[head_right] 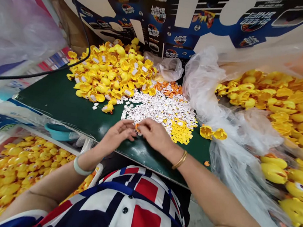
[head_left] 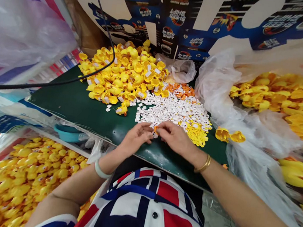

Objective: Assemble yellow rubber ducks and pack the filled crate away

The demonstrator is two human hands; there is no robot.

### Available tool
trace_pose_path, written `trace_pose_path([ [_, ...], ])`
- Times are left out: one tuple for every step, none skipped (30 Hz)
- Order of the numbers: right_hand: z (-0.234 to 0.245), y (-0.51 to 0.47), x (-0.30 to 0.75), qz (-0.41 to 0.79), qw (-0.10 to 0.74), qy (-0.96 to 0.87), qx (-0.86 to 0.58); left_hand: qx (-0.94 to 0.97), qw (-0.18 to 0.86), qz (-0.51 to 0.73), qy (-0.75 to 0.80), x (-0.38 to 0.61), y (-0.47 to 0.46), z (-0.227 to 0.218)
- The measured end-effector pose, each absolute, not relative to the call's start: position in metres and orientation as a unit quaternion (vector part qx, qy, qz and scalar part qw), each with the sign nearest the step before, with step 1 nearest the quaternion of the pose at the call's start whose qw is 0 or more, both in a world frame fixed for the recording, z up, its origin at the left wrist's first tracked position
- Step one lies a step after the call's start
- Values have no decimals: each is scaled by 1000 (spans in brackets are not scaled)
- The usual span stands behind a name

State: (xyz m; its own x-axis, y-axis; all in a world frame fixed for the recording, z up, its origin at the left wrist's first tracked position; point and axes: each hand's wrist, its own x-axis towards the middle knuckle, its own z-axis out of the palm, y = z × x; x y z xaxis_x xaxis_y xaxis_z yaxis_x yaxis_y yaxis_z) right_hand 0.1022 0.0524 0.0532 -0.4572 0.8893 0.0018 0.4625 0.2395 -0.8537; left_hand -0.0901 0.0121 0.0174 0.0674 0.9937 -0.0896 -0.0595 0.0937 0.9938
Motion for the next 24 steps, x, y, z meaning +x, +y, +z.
trace_pose_path([
  [50,42,98,420,252,-744,-454,462,573,478,479,-82,7,13],
  [48,35,95,421,248,-745,-453,455,581,479,476,-78,4,10],
  [45,32,94,423,241,-749,-449,453,584,476,477,-77,2,7],
  [42,31,94,423,233,-756,-442,456,581,471,482,-78,1,5],
  [40,33,95,413,225,-769,-433,466,569,467,490,-82,1,4],
  [37,36,97,389,216,-788,-425,488,546,462,500,-87,1,4],
  [35,39,98,349,204,-814,-418,522,512,453,509,-93,1,4],
  [32,42,99,296,186,-841,-414,566,468,441,516,-99,1,5],
  [30,45,100,238,163,-864,-412,611,423,423,518,-105,1,6],
  [28,46,100,188,134,-883,-409,650,382,405,517,-109,0,7],
  [26,48,100,150,104,-896,-405,679,352,389,514,-113,-2,8],
  [25,48,100,124,78,-905,-399,695,335,378,512,-116,-3,7],
  [24,48,100,108,59,-912,-392,704,323,371,512,-118,-5,7],
  [24,48,99,96,47,-917,-385,712,311,364,515,-120,-7,5],
  [23,47,99,87,40,-921,-378,725,291,353,515,-121,-8,4],
  [23,47,98,80,36,-924,-372,744,264,336,514,-122,-10,3],
  [24,47,98,77,35,-926,-369,766,231,312,512,-122,-11,3],
  [24,47,97,79,34,-926,-368,788,195,282,511,-123,-12,3],
  [25,47,96,86,34,-925,-369,806,162,250,512,-124,-13,4],
  [25,47,95,96,34,-923,-370,818,136,219,514,-125,-13,5],
  [26,47,94,107,33,-921,-372,824,122,195,518,-126,-12,8],
  [27,48,93,116,32,-920,-373,825,122,181,521,-128,-11,10],
  [28,48,92,123,30,-920,-371,823,137,179,522,-129,-10,13],
  [28,48,92,128,26,-920,-368,814,169,190,523,-130,-8,15],
])
